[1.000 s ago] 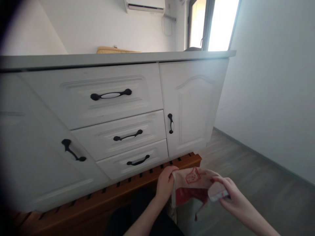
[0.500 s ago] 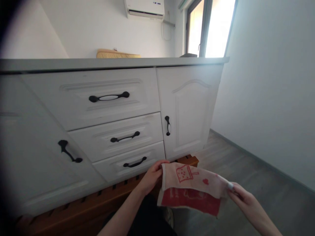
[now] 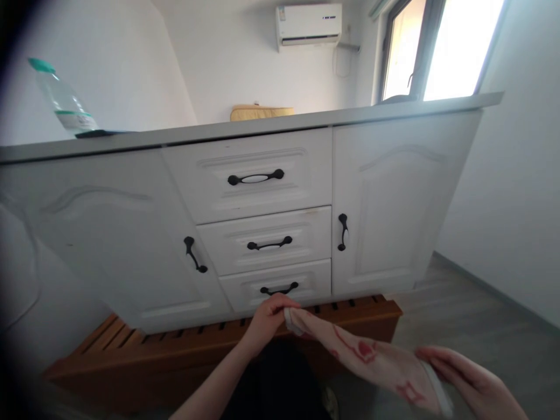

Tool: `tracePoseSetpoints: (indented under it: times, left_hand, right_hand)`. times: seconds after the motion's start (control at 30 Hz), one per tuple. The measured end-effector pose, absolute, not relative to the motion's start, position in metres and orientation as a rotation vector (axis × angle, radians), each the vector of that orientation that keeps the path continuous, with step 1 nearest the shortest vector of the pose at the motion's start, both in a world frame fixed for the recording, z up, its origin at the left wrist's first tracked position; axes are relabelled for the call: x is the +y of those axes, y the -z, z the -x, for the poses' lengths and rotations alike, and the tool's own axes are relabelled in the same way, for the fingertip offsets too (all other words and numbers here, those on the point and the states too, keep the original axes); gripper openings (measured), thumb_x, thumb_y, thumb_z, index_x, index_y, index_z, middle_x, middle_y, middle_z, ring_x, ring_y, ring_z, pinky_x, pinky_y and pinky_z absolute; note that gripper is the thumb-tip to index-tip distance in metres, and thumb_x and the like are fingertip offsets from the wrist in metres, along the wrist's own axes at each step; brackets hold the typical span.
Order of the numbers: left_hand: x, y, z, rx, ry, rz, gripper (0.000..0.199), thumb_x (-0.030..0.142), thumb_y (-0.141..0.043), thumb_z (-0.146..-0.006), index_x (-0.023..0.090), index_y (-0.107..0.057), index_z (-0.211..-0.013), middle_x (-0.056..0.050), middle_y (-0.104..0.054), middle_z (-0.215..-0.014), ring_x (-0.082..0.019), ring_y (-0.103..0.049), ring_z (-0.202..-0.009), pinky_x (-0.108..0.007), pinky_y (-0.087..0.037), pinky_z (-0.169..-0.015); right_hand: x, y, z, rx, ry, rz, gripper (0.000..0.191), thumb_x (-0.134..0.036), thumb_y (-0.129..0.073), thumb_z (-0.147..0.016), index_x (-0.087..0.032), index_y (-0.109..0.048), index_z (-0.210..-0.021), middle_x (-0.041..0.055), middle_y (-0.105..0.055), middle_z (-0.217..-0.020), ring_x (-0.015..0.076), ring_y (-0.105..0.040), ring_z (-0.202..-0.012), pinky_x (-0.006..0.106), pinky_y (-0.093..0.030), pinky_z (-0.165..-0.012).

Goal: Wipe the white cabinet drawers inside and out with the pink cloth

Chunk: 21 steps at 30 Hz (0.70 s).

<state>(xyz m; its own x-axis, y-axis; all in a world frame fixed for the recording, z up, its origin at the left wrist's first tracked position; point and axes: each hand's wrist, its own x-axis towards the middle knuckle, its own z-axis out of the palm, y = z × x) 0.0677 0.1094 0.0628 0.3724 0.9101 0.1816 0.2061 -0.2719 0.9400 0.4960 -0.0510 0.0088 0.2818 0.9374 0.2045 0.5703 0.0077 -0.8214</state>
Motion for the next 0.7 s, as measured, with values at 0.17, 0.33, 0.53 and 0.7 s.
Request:
tracePoseSetpoints:
  times: [0.17,0.33,0.53,0.7]
  left_hand:
    - [0.108,-0.081,-0.056,0.972,-0.986,-1.765,0.031,0.019,-0.052,-0.078,0.026,-0.078,-0.094,-0.003,-0.076,-0.098,-0.021,-0.067,-0.097,-0.034,-0.047,-0.094]
    - [0.102,-0.091,-0.045,1.034,-0.986,-1.909,0.037,0.019,-0.047,-0.08,0.027,-0.076,-0.101,-0.002,-0.078,-0.105,-0.021,-0.068,-0.102,-0.035,-0.048,-0.096]
    - [0.106,-0.097,-0.03,1.072,-0.996,-1.908,0.041,0.019,-0.046,-0.078,0.027,-0.076,-0.104,-0.002,-0.077,-0.11,-0.022,-0.067,-0.106,-0.036,-0.048,-0.1]
    - [0.11,-0.103,-0.023,1.037,-1.003,-1.799,0.036,0.019,-0.048,-0.077,0.026,-0.076,-0.099,-0.001,-0.078,-0.106,-0.022,-0.068,-0.104,-0.035,-0.049,-0.099]
  right_hand:
    - [-0.041,-0.046,-0.453,-1.559,-0.514,1.606,0.041,-0.053,-0.069,-0.078,-0.027,-0.081,-0.107,0.0082,-0.077,-0.112,0.0302,-0.075,-0.1,0.033,-0.062,-0.084]
    - [-0.026,-0.043,-0.436,-1.631,-0.383,1.535,0.033,-0.042,-0.067,-0.081,-0.027,-0.08,-0.107,0.0081,-0.078,-0.11,0.0277,-0.075,-0.097,0.034,-0.062,-0.085]
    - [-0.009,-0.052,-0.431,-1.642,-0.393,1.538,0.028,-0.039,-0.062,-0.082,-0.027,-0.081,-0.099,0.0073,-0.079,-0.103,0.0267,-0.075,-0.093,0.035,-0.062,-0.084]
    - [-0.011,-0.053,-0.421,-1.693,-0.542,1.509,0.029,-0.032,-0.062,-0.081,-0.027,-0.081,-0.102,0.0078,-0.078,-0.108,0.0261,-0.074,-0.098,0.034,-0.061,-0.084]
